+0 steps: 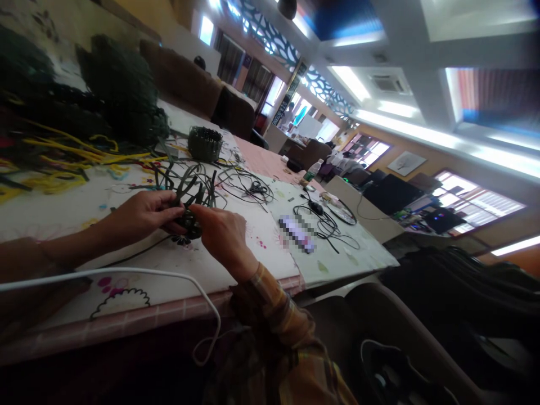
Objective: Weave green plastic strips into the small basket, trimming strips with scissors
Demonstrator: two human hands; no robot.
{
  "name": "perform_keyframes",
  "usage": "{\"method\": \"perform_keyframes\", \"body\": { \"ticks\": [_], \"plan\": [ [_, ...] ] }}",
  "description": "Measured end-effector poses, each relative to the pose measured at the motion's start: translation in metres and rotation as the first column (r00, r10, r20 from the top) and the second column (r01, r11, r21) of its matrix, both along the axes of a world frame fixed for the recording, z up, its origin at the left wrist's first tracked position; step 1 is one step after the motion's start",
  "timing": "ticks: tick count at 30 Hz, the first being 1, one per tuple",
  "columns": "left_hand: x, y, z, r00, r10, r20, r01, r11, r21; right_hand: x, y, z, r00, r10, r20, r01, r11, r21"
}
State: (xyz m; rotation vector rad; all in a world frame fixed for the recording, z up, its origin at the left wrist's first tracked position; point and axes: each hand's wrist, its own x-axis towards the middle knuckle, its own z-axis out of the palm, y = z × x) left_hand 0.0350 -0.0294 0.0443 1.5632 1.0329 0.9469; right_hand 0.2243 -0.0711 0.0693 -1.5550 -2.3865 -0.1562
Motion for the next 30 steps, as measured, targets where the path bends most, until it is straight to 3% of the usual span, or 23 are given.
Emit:
{"method": "perform_keyframes", "body": {
  "ticks": [5,10,23,27,30],
  "plan": [
    [0.0,0.0,-0.004,0.991,-0.102,0.089,0.108,0.992,-0.069,0.0,0.004,0.007,0.998,-0.026,0.064,0.026,1.0,-0.001],
    [0.002,0.0,-0.009,0.997,-0.052,0.057,0.056,0.996,-0.067,-0.003,0.005,0.014,0.997,0.041,0.058,-0.034,0.992,-0.122],
    [0.004,-0.001,-0.009,0.993,-0.102,0.05,0.103,0.995,-0.015,-0.008,0.004,0.011,0.997,0.0,0.073,0.009,0.993,-0.119],
    [0.003,0.0,-0.012,0.996,-0.089,-0.025,0.09,0.995,0.043,-0.008,0.006,0.006,1.0,0.023,0.016,-0.021,0.992,-0.122],
    [0.002,-0.001,-0.011,0.992,-0.068,-0.102,0.076,0.993,0.086,-0.007,0.009,0.002,0.992,0.011,-0.127,-0.031,0.988,-0.153]
  ]
}}
